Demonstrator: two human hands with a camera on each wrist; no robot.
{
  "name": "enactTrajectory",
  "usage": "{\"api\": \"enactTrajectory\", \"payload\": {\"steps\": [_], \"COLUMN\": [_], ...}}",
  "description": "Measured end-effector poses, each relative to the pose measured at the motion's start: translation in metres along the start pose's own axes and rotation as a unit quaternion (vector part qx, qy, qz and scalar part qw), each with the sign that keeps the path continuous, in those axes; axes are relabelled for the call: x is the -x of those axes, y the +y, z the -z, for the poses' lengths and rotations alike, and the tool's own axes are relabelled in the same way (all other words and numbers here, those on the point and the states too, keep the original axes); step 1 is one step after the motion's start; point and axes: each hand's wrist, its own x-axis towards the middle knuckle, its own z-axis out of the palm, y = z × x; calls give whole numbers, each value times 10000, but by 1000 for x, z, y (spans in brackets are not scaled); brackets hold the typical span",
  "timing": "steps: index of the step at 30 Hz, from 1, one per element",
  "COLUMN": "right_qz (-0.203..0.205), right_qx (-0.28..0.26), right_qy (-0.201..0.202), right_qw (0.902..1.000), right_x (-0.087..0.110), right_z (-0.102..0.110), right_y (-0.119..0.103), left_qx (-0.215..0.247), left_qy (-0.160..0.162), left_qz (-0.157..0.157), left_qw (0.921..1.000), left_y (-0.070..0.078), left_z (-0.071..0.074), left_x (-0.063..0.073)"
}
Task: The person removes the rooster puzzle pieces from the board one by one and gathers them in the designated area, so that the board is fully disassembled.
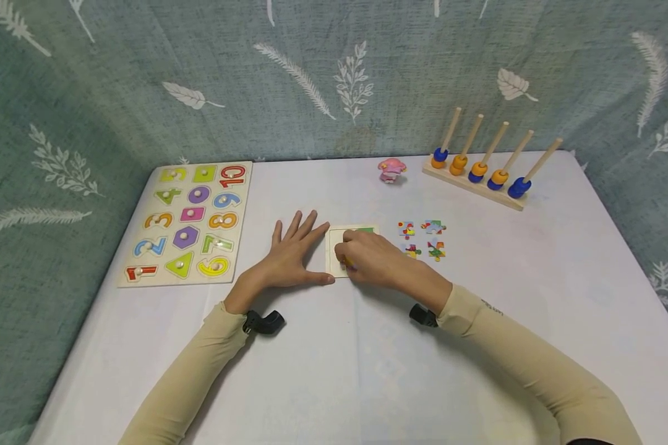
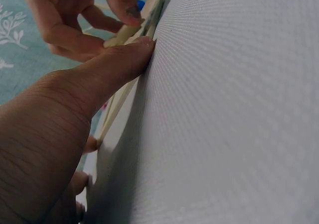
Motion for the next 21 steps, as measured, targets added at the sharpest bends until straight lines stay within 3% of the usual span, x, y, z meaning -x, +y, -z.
{"api": "enactTrajectory", "payload": {"steps": [6, 21], "right_qz": [3, -295], "right_qx": [10, 145], "right_qy": [159, 43], "right_qw": [9999, 9995], "right_x": [5, 24], "right_z": [6, 25], "right_y": [2, 9], "left_qx": [-35, -78], "left_qy": [30, -14], "left_qz": [17, 110], "left_qw": [10000, 9999], "left_y": [1, 2], "left_z": [0, 0], "left_x": [0, -1]}}
